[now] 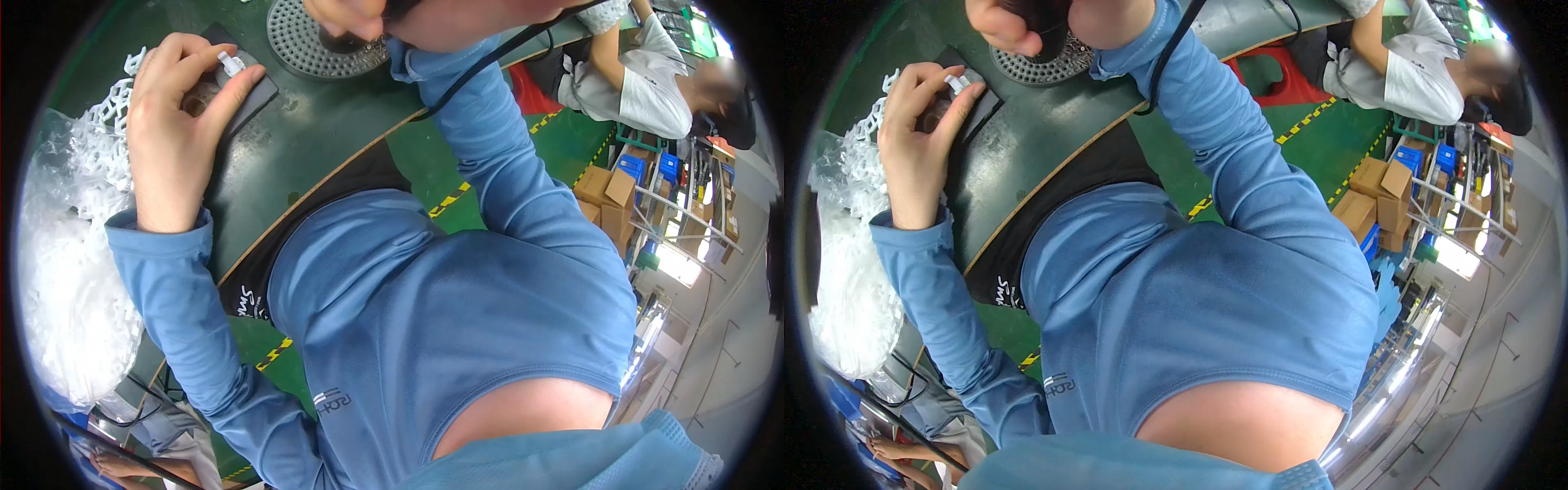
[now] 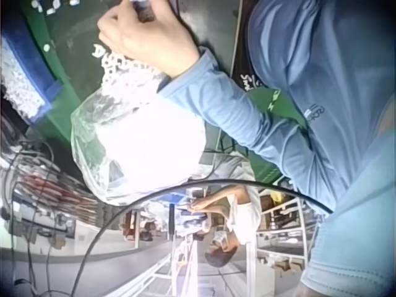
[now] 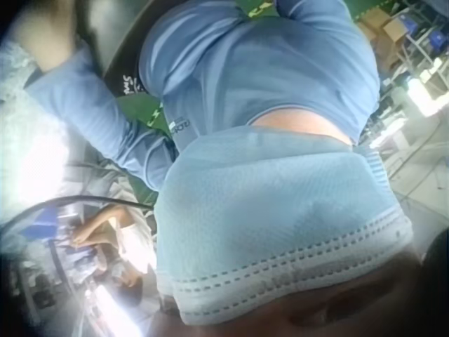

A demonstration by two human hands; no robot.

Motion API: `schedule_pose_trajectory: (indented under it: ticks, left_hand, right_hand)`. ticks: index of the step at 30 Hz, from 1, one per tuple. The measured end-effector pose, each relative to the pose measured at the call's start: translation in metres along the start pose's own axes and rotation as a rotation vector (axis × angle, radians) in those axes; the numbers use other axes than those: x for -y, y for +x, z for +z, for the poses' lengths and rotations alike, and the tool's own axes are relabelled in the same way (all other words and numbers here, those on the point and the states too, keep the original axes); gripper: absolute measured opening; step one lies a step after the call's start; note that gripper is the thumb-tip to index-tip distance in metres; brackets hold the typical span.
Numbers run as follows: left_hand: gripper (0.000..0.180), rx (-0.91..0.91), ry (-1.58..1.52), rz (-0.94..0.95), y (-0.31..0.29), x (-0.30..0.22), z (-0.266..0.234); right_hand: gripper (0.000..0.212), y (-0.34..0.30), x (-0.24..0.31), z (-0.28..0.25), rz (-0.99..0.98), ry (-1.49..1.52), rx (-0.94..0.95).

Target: The person assembles plastic components by placing white plastic parts onto a fixture and driving screws into them using an electric screwdriver.

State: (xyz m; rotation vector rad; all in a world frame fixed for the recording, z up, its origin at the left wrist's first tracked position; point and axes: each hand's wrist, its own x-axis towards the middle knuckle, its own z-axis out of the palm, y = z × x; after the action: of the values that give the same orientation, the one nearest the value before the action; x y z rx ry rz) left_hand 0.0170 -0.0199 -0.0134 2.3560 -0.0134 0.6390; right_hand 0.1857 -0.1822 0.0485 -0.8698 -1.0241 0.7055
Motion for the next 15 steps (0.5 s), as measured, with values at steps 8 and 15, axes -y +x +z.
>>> schedule_pose_trajectory:
  ticks: [8, 15]
  left_hand:
    - [0.029, -0.045, -0.003, 0.016, 0.002, 0.002, 0.003]
    - [0.028, -0.113, 0.077, 0.107, -0.001, 0.011, 0.007]
  right_hand:
    - [0.115, 0.014, -0.002, 0.021, -0.339, 0.275, 0.152]
    - [0.118, 0.034, -0.011, 0.06, -0.252, 0.607, 0.09]
